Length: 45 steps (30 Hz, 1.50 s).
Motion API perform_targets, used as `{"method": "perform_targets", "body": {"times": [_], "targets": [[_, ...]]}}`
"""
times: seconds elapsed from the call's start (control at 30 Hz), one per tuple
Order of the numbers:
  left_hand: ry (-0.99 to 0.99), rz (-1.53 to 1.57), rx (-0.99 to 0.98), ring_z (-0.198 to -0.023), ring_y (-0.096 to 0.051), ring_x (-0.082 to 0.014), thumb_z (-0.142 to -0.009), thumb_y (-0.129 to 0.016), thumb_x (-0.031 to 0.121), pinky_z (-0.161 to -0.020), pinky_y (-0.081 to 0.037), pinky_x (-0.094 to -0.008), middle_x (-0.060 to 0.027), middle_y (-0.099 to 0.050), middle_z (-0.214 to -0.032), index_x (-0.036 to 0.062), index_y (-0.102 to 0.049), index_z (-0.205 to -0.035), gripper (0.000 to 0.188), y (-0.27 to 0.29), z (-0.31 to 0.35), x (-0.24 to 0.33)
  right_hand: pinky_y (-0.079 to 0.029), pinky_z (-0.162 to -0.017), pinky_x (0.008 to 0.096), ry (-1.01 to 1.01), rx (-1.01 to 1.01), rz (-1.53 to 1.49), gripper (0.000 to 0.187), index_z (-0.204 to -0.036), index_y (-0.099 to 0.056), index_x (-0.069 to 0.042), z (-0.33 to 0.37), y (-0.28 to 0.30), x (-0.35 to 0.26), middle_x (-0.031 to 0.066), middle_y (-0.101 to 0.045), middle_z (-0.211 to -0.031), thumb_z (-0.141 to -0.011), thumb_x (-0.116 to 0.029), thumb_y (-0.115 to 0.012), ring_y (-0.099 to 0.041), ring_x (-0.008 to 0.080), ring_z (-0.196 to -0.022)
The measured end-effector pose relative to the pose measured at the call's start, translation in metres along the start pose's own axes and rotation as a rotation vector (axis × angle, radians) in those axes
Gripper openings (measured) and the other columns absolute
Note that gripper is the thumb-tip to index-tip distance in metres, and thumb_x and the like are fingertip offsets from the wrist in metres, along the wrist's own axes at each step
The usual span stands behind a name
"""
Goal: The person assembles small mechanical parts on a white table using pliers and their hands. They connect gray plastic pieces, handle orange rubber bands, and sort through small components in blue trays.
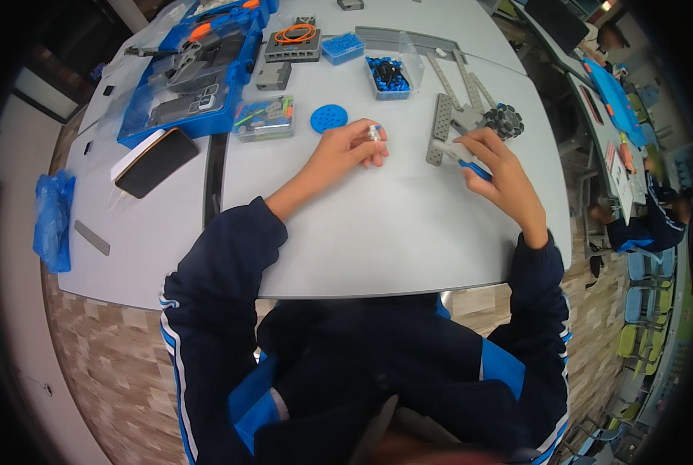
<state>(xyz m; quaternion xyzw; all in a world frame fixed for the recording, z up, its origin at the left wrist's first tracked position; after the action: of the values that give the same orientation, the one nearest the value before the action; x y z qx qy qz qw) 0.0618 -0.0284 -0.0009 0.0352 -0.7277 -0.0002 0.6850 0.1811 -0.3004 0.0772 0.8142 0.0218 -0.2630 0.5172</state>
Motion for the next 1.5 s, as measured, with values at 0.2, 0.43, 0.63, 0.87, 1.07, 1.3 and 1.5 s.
{"method": "perform_targets", "body": {"times": [0.2, 0.43, 0.63, 0.87, 1.07, 1.3, 1.5], "targets": [[0.0, -0.132, -0.086, -0.076, -0.065, -0.0069, -0.098, -0.058, 0.015, -0.067, -0.048, -0.0232, -0.0018, -0.069, -0.088, 0.0045, -0.061, -0.106, 0.013, 0.004, 0.003, 0.008, -0.052, -0.082, 0.037, 0.138, -0.082, 0.062, 0.038, -0.114, -0.062, 0.001, -0.05, -0.036, -0.012, 0.013, -0.058, -0.11, -0.078, -0.011, -0.068, -0.061, 0.0325, -0.096], [0.003, -0.145, -0.158, -0.075, -0.061, -0.007, -0.1, -0.059, 0.018, -0.068, -0.045, -0.0232, -0.0027, -0.068, -0.089, 0.005, -0.061, -0.106, 0.015, 0.005, 0.0, 0.008, -0.052, -0.08, 0.0393, 0.175, 0.004, 0.13, 0.04, -0.113, -0.064, -0.001, -0.042, -0.045, -0.006, 0.0123, -0.058, -0.109, -0.075, -0.011, -0.07, -0.062, 0.0325, -0.095], [-0.004, -0.217, -0.216, -0.073, -0.059, -0.0075, -0.1, -0.058, 0.018, -0.069, -0.046, -0.0243, -0.002, -0.065, -0.085, 0.0043, -0.061, -0.105, 0.015, 0.007, 0.0, 0.009, -0.053, -0.075, 0.0384, 0.273, 0.071, 0.21, 0.04, -0.11, -0.065, 0.0, -0.043, -0.052, -0.006, 0.0125, -0.059, -0.103, -0.075, -0.015, -0.077, -0.062, 0.0298, -0.089], [-0.034, -0.127, -0.151, -0.072, -0.055, -0.008, -0.106, -0.047, 0.031, -0.068, -0.045, -0.024, -0.0007, -0.061, -0.079, 0.0034, -0.06, -0.104, 0.031, -0.004, 0.008, 0.009, -0.051, -0.053, 0.0344, 0.345, 0.107, 0.428, 0.032, -0.088, -0.062, -0.001, -0.036, -0.063, -0.005, 0.0084, -0.059, -0.077, -0.084, -0.03, -0.076, -0.062, 0.0255, -0.061], [-0.004, -0.053, -0.137, -0.073, -0.05, -0.0066, -0.107, -0.045, 0.033, -0.069, -0.042, -0.0221, 0.002, -0.055, -0.08, 0.0043, -0.059, -0.106, 0.032, -0.002, 0.012, 0.007, -0.051, -0.056, 0.0408, 0.054, 0.025, 0.059, 0.034, -0.084, -0.065, 0.002, -0.03, -0.071, -0.014, 0.0186, -0.065, -0.073, -0.091, -0.031, -0.07, -0.063, 0.0368, -0.061], [-0.011, 0.281, 0.159, -0.072, -0.05, -0.0064, -0.108, -0.042, 0.035, -0.068, -0.04, -0.0216, 0.0014, -0.058, -0.08, 0.0074, -0.058, -0.105, 0.032, 0.02, 0.007, -0.005, -0.051, -0.059, 0.0422, -0.107, -0.013, 0.069, 0.033, -0.089, -0.066, 0.003, -0.007, -0.053, -0.006, 0.0224, -0.065, -0.076, -0.093, -0.03, -0.068, -0.064, 0.0398, -0.066], [-0.02, 0.056, -0.046, -0.077, -0.047, -0.006, -0.11, -0.038, 0.036, -0.07, -0.038, -0.0212, 0.0018, -0.056, -0.083, 0.0078, -0.057, -0.114, 0.034, 0.016, 0.009, -0.003, -0.051, -0.058, 0.0406, -0.074, 0.151, 0.023, 0.029, -0.095, -0.067, 0.003, 0.017, -0.044, -0.002, 0.0181, -0.065, -0.076, -0.09, -0.026, -0.072, -0.063, 0.0359, -0.063]]}}
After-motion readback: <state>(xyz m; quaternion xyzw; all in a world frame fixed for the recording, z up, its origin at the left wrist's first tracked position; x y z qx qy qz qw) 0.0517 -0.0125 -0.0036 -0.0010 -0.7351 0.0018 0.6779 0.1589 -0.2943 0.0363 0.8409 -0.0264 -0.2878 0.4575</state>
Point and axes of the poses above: each hand's wrist, its own z-axis away from the middle knuckle, its own y-axis out of the back of the hand, x = y × z, the point moved 1 cm from there along -z, towards the middle knuckle
